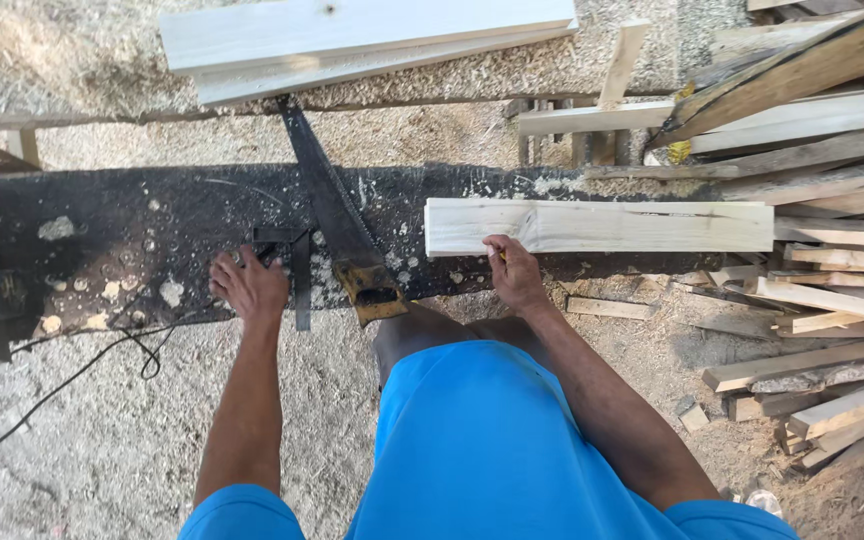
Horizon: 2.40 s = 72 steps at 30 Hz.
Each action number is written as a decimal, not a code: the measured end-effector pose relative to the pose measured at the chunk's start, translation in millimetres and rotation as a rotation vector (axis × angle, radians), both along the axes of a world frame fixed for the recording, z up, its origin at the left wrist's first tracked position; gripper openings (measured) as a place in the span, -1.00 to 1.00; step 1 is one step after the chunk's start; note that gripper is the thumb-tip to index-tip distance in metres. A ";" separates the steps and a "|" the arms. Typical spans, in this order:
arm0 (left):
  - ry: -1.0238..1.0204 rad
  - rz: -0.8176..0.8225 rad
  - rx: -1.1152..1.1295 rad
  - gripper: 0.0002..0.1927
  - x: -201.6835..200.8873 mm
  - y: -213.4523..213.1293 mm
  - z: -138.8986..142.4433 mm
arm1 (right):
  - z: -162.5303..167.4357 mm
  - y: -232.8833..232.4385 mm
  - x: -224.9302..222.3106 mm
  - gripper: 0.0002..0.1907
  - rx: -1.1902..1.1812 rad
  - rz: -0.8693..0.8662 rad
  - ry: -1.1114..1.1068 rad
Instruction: The person measures wooden planks with a tape measure, aligns a try square across each plank, and marks cut lines with a pencil. They work through planks one at a time on a sawdust-covered work bench, repositioning each board and stacking finished boards aside.
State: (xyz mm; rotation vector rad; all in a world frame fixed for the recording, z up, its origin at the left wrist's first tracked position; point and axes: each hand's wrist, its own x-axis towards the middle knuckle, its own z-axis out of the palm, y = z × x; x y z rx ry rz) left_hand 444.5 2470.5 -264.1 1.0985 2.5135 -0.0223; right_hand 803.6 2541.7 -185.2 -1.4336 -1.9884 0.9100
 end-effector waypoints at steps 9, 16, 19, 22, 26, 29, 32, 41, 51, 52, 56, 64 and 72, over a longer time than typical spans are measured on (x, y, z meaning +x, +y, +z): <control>0.113 -0.524 0.054 -0.58 -6.3 34.2 -49.3 | -41.5 7.1 29.8 -0.79 -0.002 -0.019 -0.048; 0.033 -0.866 0.046 -0.39 -38.5 34.5 -56.4 | -83.7 -13.5 93.2 -0.76 -0.077 -0.236 0.007; -0.087 -0.915 0.110 -0.44 -50.6 40.6 -37.6 | -100.0 -22.4 128.9 -0.73 -0.176 -0.370 0.109; 0.114 -1.352 0.244 -0.63 -48.3 50.3 8.2 | -113.1 -28.1 168.2 -0.68 -0.320 -0.507 0.277; -0.152 -0.727 0.086 -0.56 19.1 74.3 67.1 | -117.3 -26.7 230.1 -0.57 -0.161 -0.536 0.361; -0.209 -0.712 0.246 -0.58 101.3 87.7 90.0 | -102.7 -28.9 279.5 -0.58 -0.079 -0.609 0.289; -0.303 -0.669 0.334 -0.56 222.5 99.3 77.5 | -78.6 -24.6 333.2 -0.68 -0.095 -0.682 0.387; -0.630 -0.736 0.562 -0.59 613.6 154.3 2.1 | -45.9 -9.8 530.6 -0.84 0.070 -0.604 0.348; -0.529 -0.872 0.545 -0.61 784.0 228.6 -13.2 | -71.4 16.8 627.1 -0.81 -0.006 -0.566 0.343; -0.505 -0.893 0.524 -0.61 791.0 234.0 -11.5 | -71.9 22.5 630.4 -0.81 0.005 -0.552 0.333; -0.425 -0.998 0.452 -0.58 811.9 239.2 -10.2 | -74.4 36.3 638.1 -0.84 -0.021 -0.510 0.320; -0.321 -1.064 0.327 -0.48 824.1 241.7 -15.1 | -82.0 59.0 638.4 -0.80 0.114 -0.426 0.339; -0.269 -1.146 0.387 -0.27 823.4 241.5 -13.1 | -86.1 68.7 635.7 -0.77 0.085 -0.393 0.329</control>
